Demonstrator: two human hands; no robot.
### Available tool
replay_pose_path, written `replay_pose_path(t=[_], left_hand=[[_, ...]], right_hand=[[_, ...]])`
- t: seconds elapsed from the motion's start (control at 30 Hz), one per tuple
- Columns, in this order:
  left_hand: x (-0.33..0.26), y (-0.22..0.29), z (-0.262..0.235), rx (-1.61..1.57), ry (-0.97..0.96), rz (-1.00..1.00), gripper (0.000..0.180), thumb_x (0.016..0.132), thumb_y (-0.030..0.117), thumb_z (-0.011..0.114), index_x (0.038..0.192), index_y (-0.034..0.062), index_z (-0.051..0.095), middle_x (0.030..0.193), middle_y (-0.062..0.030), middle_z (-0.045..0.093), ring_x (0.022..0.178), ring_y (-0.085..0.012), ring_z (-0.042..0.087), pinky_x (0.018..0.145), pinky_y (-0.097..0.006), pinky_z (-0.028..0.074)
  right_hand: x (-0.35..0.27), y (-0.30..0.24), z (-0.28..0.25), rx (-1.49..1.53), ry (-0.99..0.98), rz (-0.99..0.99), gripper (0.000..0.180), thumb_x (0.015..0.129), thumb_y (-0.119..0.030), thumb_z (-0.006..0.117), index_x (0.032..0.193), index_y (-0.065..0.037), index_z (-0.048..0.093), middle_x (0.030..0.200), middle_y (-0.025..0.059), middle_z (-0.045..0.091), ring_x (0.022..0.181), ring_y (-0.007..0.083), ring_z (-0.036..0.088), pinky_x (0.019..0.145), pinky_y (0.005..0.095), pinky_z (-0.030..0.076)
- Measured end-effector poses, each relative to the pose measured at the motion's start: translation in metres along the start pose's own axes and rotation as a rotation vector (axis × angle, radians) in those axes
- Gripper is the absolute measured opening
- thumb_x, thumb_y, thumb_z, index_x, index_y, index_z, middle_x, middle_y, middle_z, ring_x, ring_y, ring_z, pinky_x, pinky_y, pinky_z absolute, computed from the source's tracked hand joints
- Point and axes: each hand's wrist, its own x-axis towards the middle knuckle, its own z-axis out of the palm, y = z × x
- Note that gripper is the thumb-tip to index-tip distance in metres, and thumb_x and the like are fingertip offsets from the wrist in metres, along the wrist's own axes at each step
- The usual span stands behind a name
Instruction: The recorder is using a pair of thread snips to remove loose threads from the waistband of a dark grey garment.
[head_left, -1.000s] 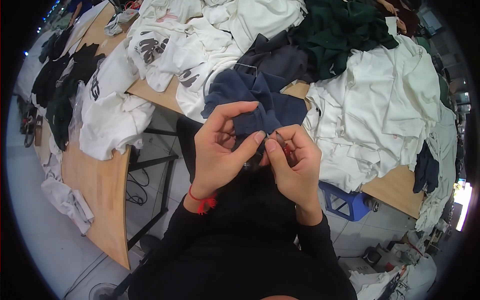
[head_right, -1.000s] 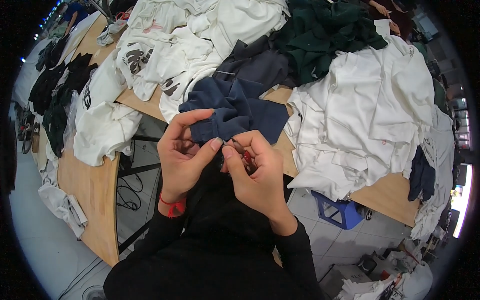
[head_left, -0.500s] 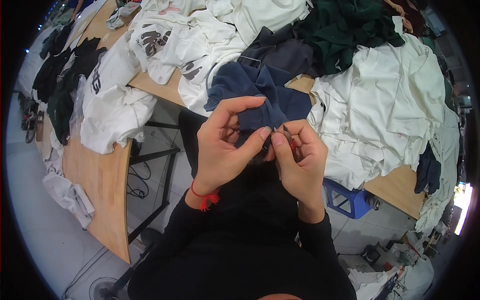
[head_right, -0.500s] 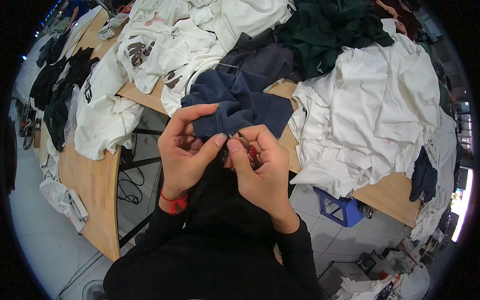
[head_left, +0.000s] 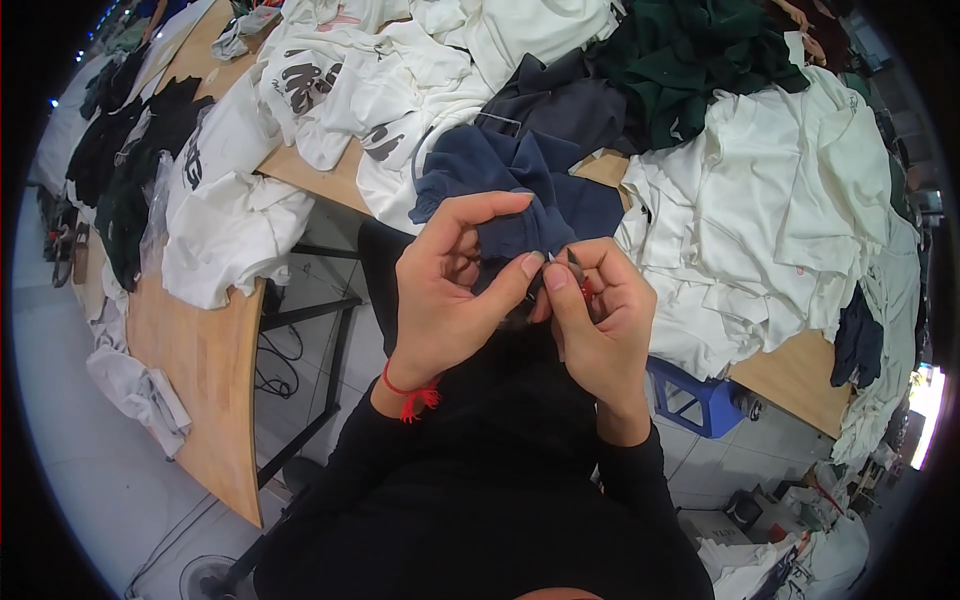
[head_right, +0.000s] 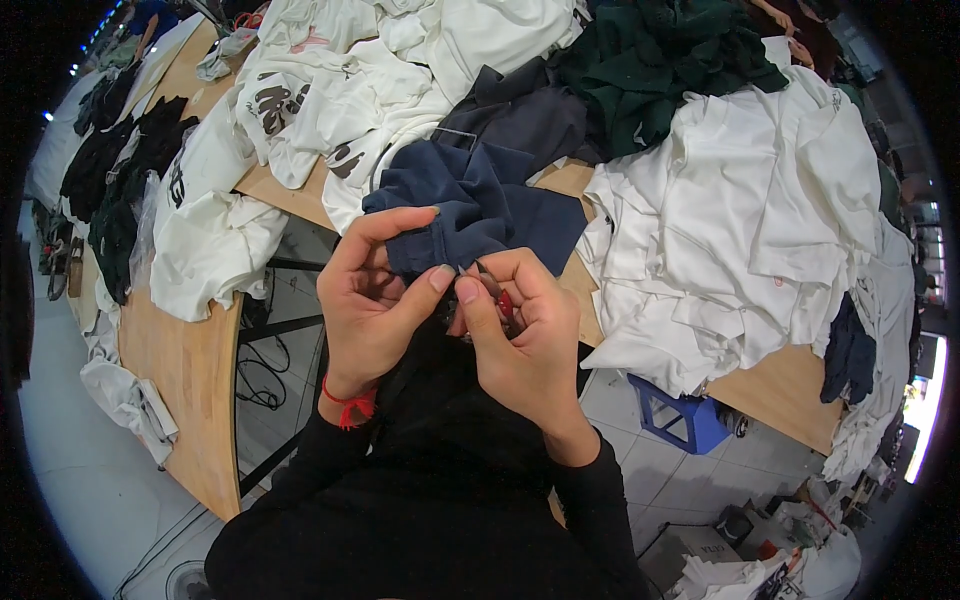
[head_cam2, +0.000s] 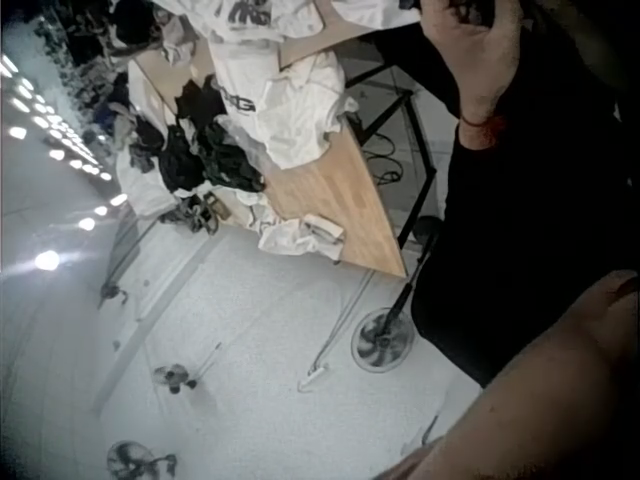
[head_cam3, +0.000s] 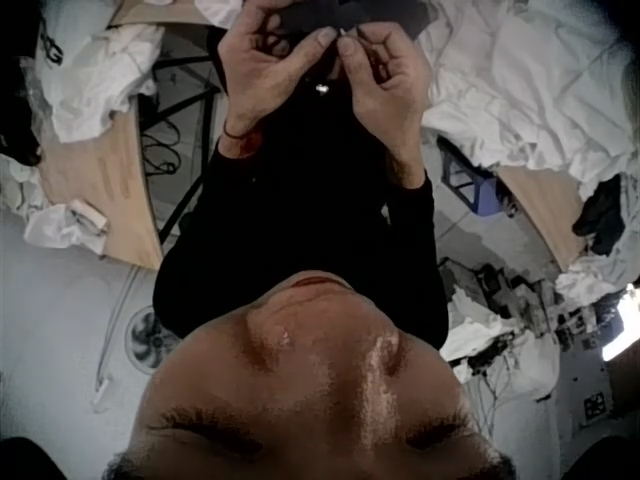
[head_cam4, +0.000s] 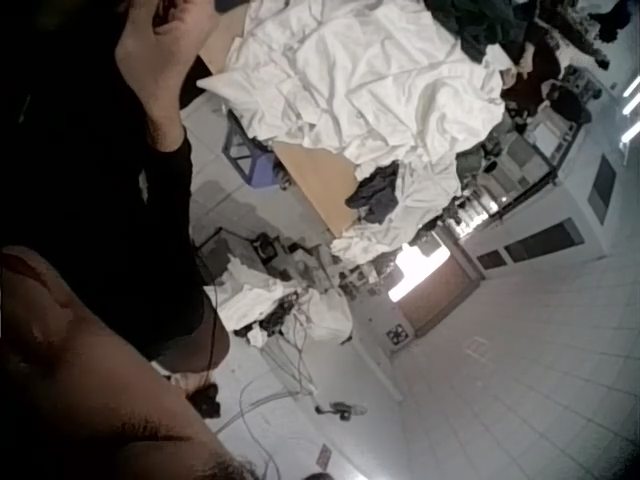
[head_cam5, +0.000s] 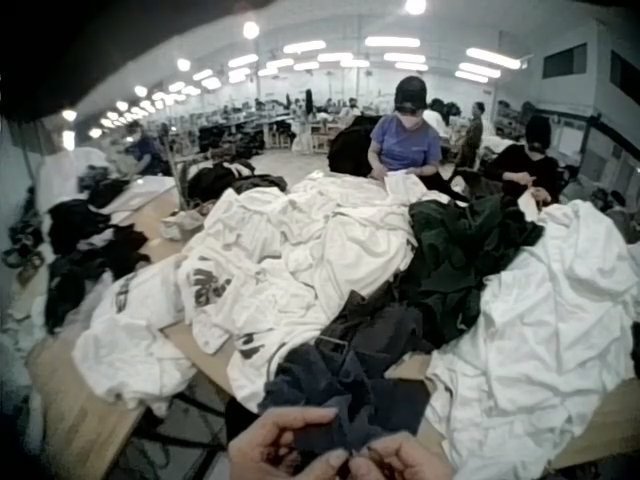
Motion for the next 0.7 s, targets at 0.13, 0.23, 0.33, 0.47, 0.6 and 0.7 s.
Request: replay_pose_path(t=[0.13,0.23,0.33,0.47,0.6,0.7], left_hand=[[0.0006,0.0053,0.0035,-0.082,-0.003,-0.021,0.049,0.093,-0.013,0.073,0.14,-0.0044,0.06,0.112,-0.0019,0.069,0.097,-0.0004,0.061,0.082,-0.015,0.048],[0.001,0.001,0.0036,-0.138,-0.018,-0.013,0.05,0.093,-0.014,0.072,0.14,-0.0053,0.058,0.116,-0.0039,0.069,0.102,-0.0029,0.063,0.088,-0.018,0.05],[0.0009,0.0014,0.0027,-0.111,-0.017,-0.003,0.049,0.093,-0.014,0.072,0.14,-0.0058,0.058,0.115,-0.0039,0.069,0.101,-0.0025,0.063,0.087,-0.017,0.05],[0.001,-0.0013,0.0027,-0.08,0.007,0.006,0.049,0.093,-0.013,0.074,0.139,-0.005,0.06,0.111,-0.0015,0.069,0.095,0.0005,0.06,0.08,-0.015,0.046],[0.0021,-0.0015,0.0033,0.012,0.003,0.024,0.049,0.092,-0.01,0.076,0.138,-0.0028,0.062,0.101,0.0041,0.066,0.082,0.0047,0.051,0.069,-0.012,0.036],[0.0023,-0.004,0.0007,0.031,-0.002,0.022,0.049,0.092,-0.009,0.077,0.138,-0.0022,0.063,0.098,0.0056,0.065,0.079,0.0054,0.049,0.067,-0.012,0.033]], right_hand=[[-0.0002,-0.0009,-0.0005,0.003,-0.003,-0.004,0.009,0.11,-0.008,0.06,0.109,0.001,0.059,0.077,0.0039,0.068,0.055,-0.0004,0.049,0.049,0.0161,0.033],[-0.0002,-0.0007,0.0007,-0.001,0.008,-0.008,0.009,0.11,-0.008,0.06,0.109,0.001,0.059,0.077,0.0037,0.068,0.054,-0.0006,0.048,0.049,0.016,0.032],[0.0005,0.0014,-0.0002,0.0,-0.001,-0.016,0.009,0.11,-0.008,0.06,0.109,0.001,0.059,0.077,0.0037,0.068,0.054,-0.0007,0.048,0.049,0.0161,0.032],[0.0013,0.0024,-0.0015,-0.013,-0.005,-0.01,0.008,0.11,-0.007,0.061,0.109,0.001,0.059,0.077,0.0039,0.069,0.055,-0.0005,0.048,0.049,0.0161,0.032],[0.002,0.0041,-0.0027,-0.04,0.002,-0.042,0.008,0.11,-0.007,0.061,0.109,0.001,0.059,0.078,0.004,0.069,0.055,-0.0003,0.049,0.05,0.0161,0.033],[0.0008,0.0005,-0.0024,-0.03,0.011,-0.006,0.009,0.11,-0.007,0.061,0.109,0.001,0.059,0.077,0.0037,0.069,0.055,-0.0005,0.049,0.049,0.0161,0.033]])
